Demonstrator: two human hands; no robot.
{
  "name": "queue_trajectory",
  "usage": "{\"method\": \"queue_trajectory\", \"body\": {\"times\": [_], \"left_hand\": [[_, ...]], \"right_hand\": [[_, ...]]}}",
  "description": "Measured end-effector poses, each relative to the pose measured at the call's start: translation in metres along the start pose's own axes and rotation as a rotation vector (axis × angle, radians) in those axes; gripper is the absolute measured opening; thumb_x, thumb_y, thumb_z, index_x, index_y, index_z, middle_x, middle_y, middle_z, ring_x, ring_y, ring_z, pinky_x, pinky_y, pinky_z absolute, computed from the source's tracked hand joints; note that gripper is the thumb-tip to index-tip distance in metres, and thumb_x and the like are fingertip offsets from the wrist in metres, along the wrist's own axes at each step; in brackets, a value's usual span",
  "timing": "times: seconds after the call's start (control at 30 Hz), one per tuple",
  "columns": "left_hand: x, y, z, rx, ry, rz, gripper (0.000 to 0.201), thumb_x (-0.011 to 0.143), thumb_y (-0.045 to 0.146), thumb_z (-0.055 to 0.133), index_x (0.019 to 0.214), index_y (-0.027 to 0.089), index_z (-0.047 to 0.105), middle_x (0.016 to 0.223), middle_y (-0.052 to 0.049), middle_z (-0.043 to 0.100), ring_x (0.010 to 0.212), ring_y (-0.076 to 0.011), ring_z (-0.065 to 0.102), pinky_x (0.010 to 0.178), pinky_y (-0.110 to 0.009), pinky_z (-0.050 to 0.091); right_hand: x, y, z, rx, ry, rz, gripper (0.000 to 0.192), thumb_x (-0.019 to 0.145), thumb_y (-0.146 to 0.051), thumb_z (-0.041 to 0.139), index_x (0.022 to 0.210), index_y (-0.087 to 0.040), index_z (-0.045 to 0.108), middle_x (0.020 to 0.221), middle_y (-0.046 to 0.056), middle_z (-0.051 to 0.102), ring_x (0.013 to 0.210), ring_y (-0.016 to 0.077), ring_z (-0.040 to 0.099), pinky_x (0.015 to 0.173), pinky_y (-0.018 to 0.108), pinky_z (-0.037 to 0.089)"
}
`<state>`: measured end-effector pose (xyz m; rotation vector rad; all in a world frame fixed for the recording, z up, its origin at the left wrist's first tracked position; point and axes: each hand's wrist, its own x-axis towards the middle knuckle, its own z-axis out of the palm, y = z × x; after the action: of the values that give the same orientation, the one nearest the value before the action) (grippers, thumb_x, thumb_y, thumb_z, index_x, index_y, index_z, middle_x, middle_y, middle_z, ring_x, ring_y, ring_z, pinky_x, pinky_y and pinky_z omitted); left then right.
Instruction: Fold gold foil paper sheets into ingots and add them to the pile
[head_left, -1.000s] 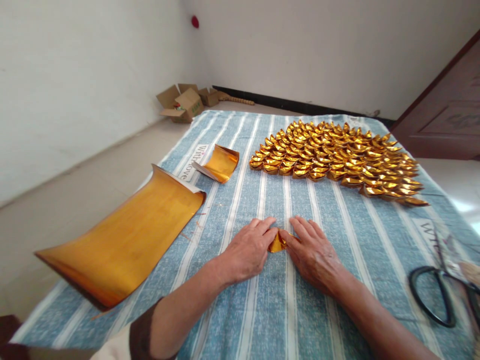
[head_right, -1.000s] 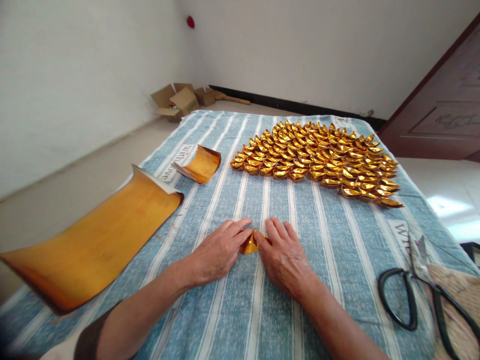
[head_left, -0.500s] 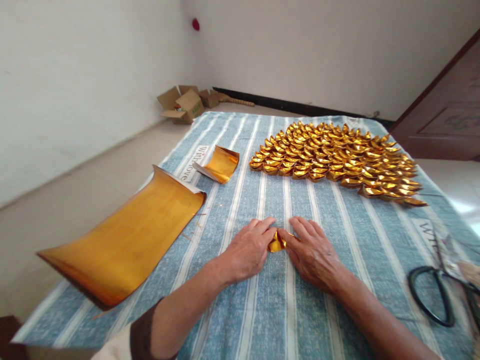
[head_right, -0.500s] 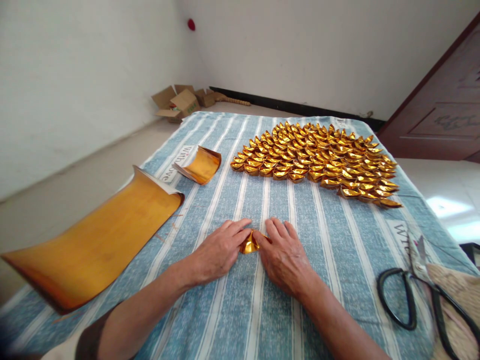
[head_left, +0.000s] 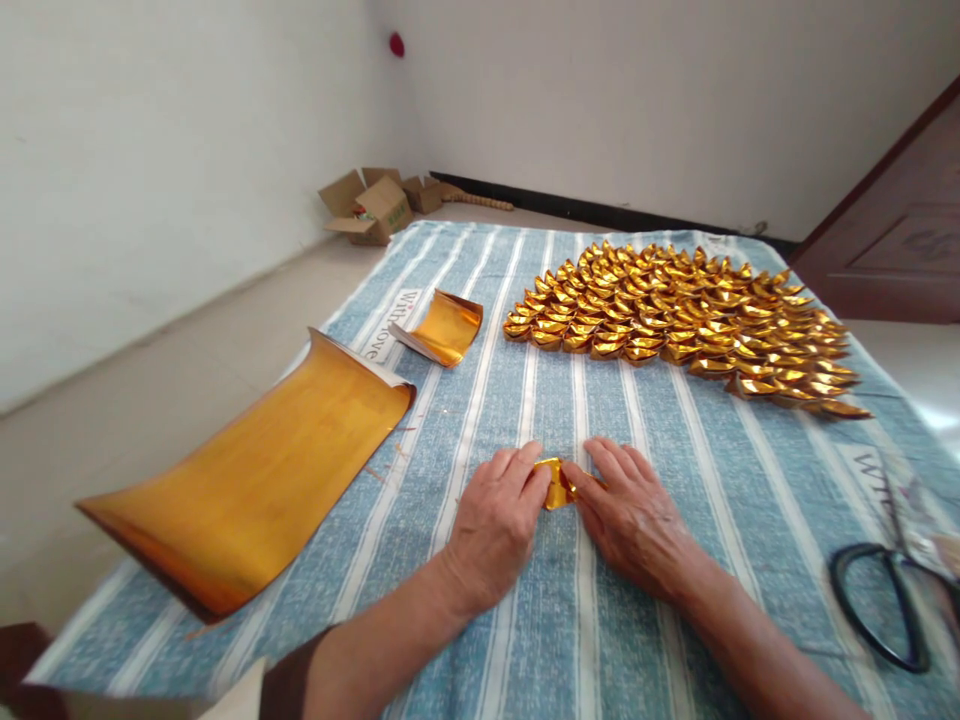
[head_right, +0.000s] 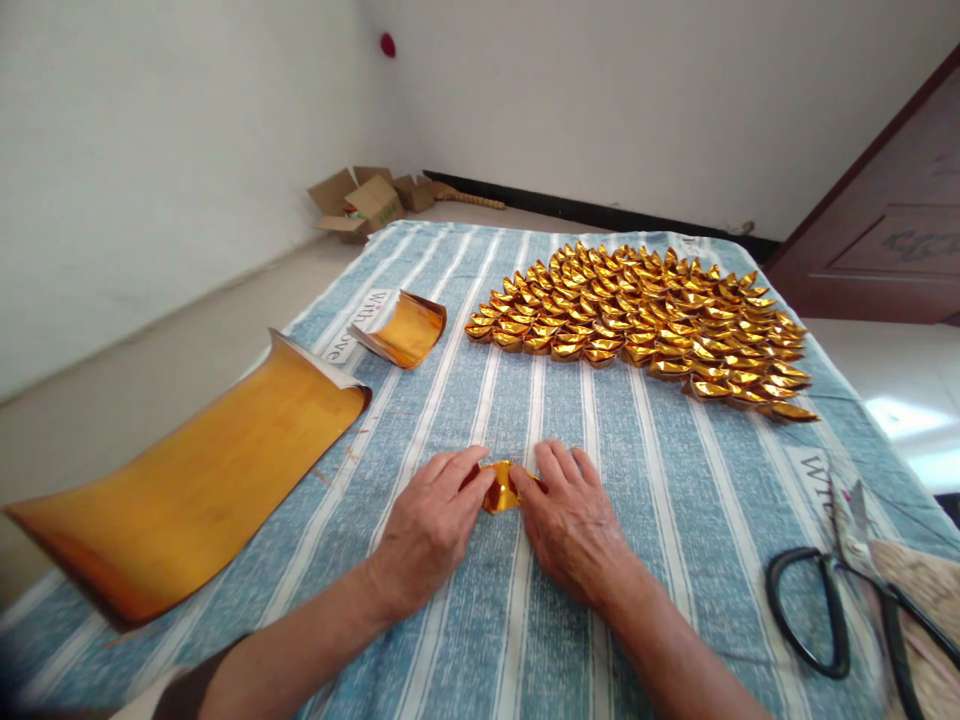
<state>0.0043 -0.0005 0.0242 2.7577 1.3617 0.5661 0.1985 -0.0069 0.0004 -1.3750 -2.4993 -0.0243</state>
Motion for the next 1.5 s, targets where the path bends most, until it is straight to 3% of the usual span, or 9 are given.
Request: {"method": "queue_trajectory", "body": {"times": [0.17, 0.5, 1.17, 1.4, 1.5], "left_hand": [[-0.002, 0.006, 0.007, -0.025, 0.005, 0.076, 0.031, 0.099, 0.016, 0.030, 0.101, 0.010, 0.061, 0.098, -0.010, 0.065, 0.090, -0.0207, 0.058, 0.080, -0.036, 0.054], [-0.004, 0.011, 0.011, 0.069, -0.117, 0.114, 0.029, 0.100, 0.021, 0.034, 0.115, 0.014, 0.057, 0.111, -0.012, 0.061, 0.100, -0.0236, 0.055, 0.083, -0.040, 0.051], [-0.004, 0.010, 0.012, 0.057, -0.163, 0.124, 0.025, 0.097, 0.021, 0.043, 0.118, 0.014, 0.055, 0.111, -0.010, 0.060, 0.102, -0.0248, 0.054, 0.085, -0.042, 0.048], [-0.002, 0.010, 0.006, 0.042, -0.148, 0.106, 0.024, 0.098, 0.023, 0.041, 0.113, 0.018, 0.059, 0.110, -0.010, 0.060, 0.101, -0.0238, 0.054, 0.085, -0.041, 0.050], [-0.003, 0.010, 0.007, 0.028, -0.119, 0.102, 0.024, 0.098, 0.024, 0.041, 0.114, 0.019, 0.059, 0.112, -0.010, 0.060, 0.102, -0.0237, 0.054, 0.085, -0.041, 0.051]], "right_hand": [[-0.004, -0.004, 0.004, 0.020, 0.027, -0.006, 0.035, 0.089, -0.015, 0.044, 0.122, -0.015, 0.054, 0.130, 0.017, 0.050, 0.126, 0.0328, 0.041, 0.102, 0.053, 0.037], [-0.006, -0.001, 0.008, 0.065, 0.042, 0.004, 0.037, 0.089, -0.018, 0.044, 0.125, -0.016, 0.053, 0.133, 0.016, 0.050, 0.127, 0.0315, 0.041, 0.104, 0.052, 0.035], [0.001, -0.004, 0.003, 0.086, -0.032, 0.058, 0.041, 0.087, -0.020, 0.046, 0.127, -0.020, 0.053, 0.134, 0.015, 0.048, 0.126, 0.0320, 0.042, 0.102, 0.053, 0.037], [-0.007, 0.007, 0.005, 0.275, 0.131, 0.074, 0.042, 0.089, -0.029, 0.050, 0.130, -0.018, 0.049, 0.135, 0.015, 0.048, 0.127, 0.0291, 0.044, 0.101, 0.050, 0.043], [-0.008, 0.007, 0.005, 0.259, 0.118, 0.048, 0.036, 0.090, -0.030, 0.051, 0.125, -0.020, 0.055, 0.136, 0.014, 0.046, 0.129, 0.0298, 0.042, 0.103, 0.051, 0.042]]}}
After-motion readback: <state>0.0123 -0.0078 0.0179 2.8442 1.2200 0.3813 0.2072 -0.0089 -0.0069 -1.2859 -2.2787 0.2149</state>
